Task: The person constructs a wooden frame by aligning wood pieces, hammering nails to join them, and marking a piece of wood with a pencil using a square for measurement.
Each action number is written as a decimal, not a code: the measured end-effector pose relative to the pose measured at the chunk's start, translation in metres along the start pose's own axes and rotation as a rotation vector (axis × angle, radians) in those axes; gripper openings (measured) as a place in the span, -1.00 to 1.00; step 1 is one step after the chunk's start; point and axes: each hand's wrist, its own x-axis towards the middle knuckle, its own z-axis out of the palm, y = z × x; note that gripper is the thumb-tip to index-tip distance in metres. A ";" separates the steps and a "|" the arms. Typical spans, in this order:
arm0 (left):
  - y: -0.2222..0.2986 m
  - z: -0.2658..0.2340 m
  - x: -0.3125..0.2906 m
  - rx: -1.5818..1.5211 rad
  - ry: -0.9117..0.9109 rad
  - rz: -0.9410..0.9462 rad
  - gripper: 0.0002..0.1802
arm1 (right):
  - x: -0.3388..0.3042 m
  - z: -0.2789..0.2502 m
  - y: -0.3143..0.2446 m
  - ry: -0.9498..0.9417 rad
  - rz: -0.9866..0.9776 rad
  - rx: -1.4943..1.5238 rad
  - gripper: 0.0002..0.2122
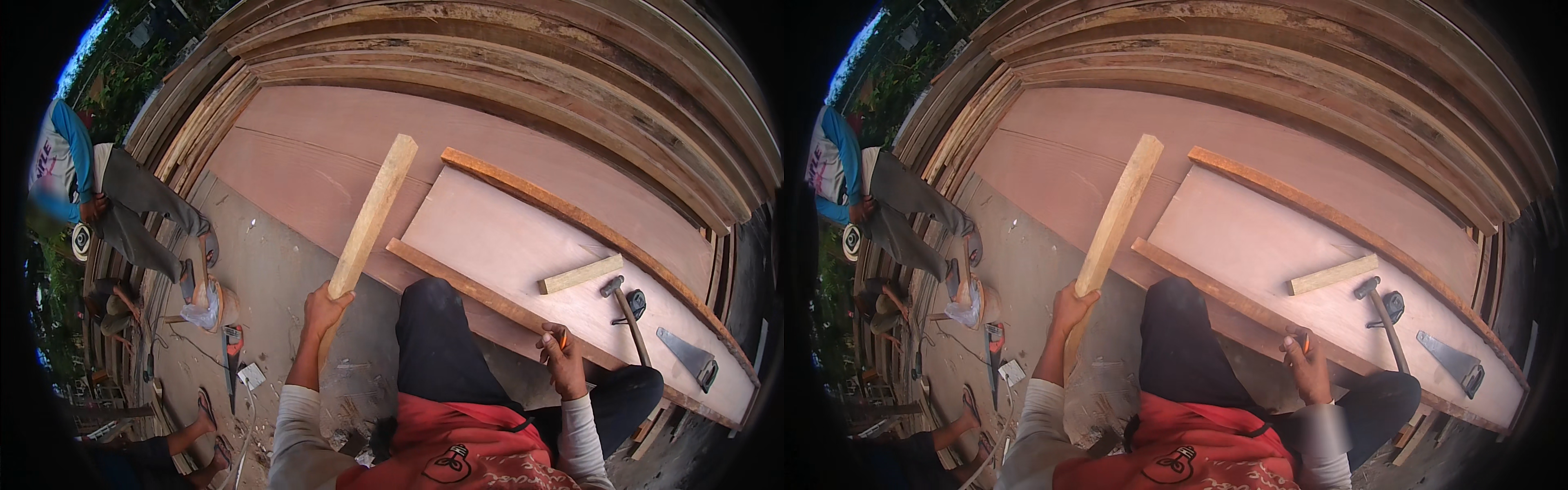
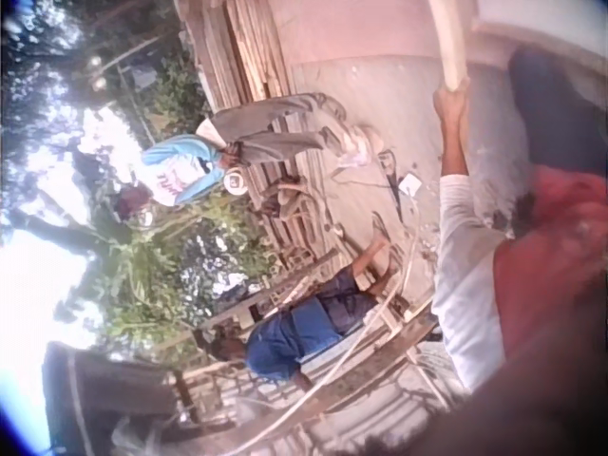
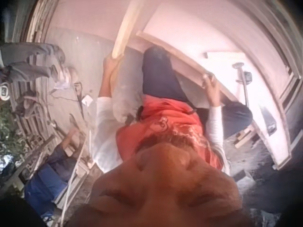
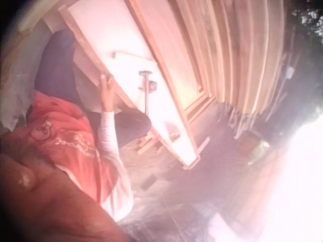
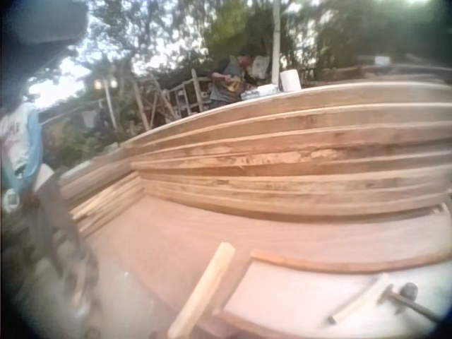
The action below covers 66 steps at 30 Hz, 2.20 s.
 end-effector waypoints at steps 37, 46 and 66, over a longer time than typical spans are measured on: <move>0.004 0.033 0.025 0.180 -0.084 0.071 -0.40 | 0.018 0.000 0.043 0.012 -0.019 -0.109 -0.67; 0.004 0.029 0.032 0.170 -0.164 0.080 -0.40 | 0.014 0.010 0.028 -0.015 -0.040 -0.243 -0.70; 0.001 0.032 0.039 0.205 -0.233 0.115 -0.39 | 0.030 0.020 0.023 -0.060 0.007 -0.233 -0.74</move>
